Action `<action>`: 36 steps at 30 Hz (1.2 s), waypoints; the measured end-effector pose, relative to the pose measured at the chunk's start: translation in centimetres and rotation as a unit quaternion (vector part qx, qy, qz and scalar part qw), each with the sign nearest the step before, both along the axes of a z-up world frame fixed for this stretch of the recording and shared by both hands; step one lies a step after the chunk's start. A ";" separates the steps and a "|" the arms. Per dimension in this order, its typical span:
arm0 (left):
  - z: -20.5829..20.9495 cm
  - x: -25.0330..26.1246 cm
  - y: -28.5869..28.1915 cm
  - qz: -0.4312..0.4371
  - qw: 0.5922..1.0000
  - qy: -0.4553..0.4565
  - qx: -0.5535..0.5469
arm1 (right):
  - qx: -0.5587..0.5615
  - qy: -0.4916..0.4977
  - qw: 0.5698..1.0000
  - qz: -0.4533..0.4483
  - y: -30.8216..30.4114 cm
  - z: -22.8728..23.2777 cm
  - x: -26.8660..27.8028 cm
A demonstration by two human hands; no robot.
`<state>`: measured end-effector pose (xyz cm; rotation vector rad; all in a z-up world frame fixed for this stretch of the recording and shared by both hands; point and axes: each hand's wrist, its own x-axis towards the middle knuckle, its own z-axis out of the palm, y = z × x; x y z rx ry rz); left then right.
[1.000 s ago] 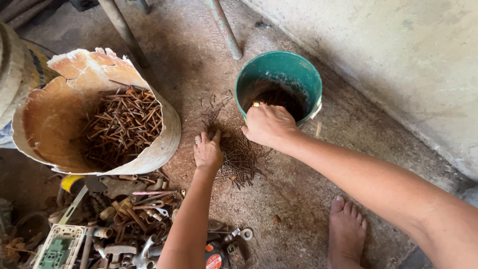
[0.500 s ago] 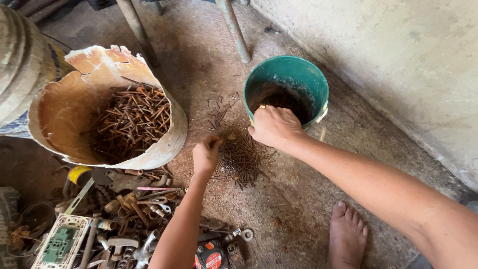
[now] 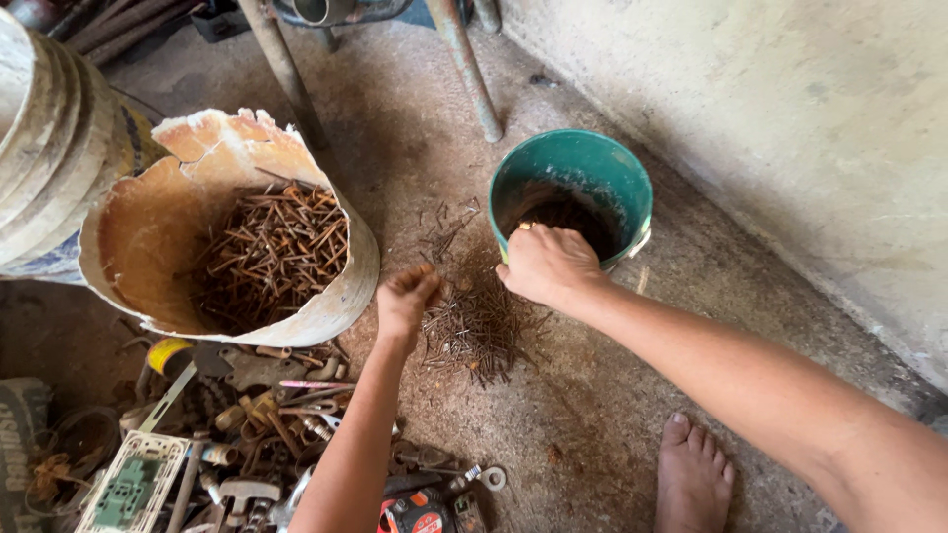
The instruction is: The person gathers loose nails from the floor by hand and places them into a green plastic bucket.
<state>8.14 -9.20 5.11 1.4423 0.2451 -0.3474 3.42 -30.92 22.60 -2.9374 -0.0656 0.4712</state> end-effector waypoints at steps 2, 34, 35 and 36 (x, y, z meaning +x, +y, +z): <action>3.2 1.2 -1.8 0.017 1.000 0.001 0.006 | -0.001 0.011 1.000 -0.001 0.0 -0.1 0.1; -2.5 -3.4 -2.3 -0.240 0.729 -0.110 0.632 | -0.032 0.020 0.999 0.013 -0.1 -0.7 0.3; -3.0 -3.6 -2.3 -0.239 0.731 -0.108 0.631 | -0.021 0.011 1.000 0.010 -0.1 -0.6 0.1; -3.3 -3.8 -2.3 -0.237 0.711 -0.132 0.649 | -0.010 0.000 1.000 0.007 0.0 -0.5 0.1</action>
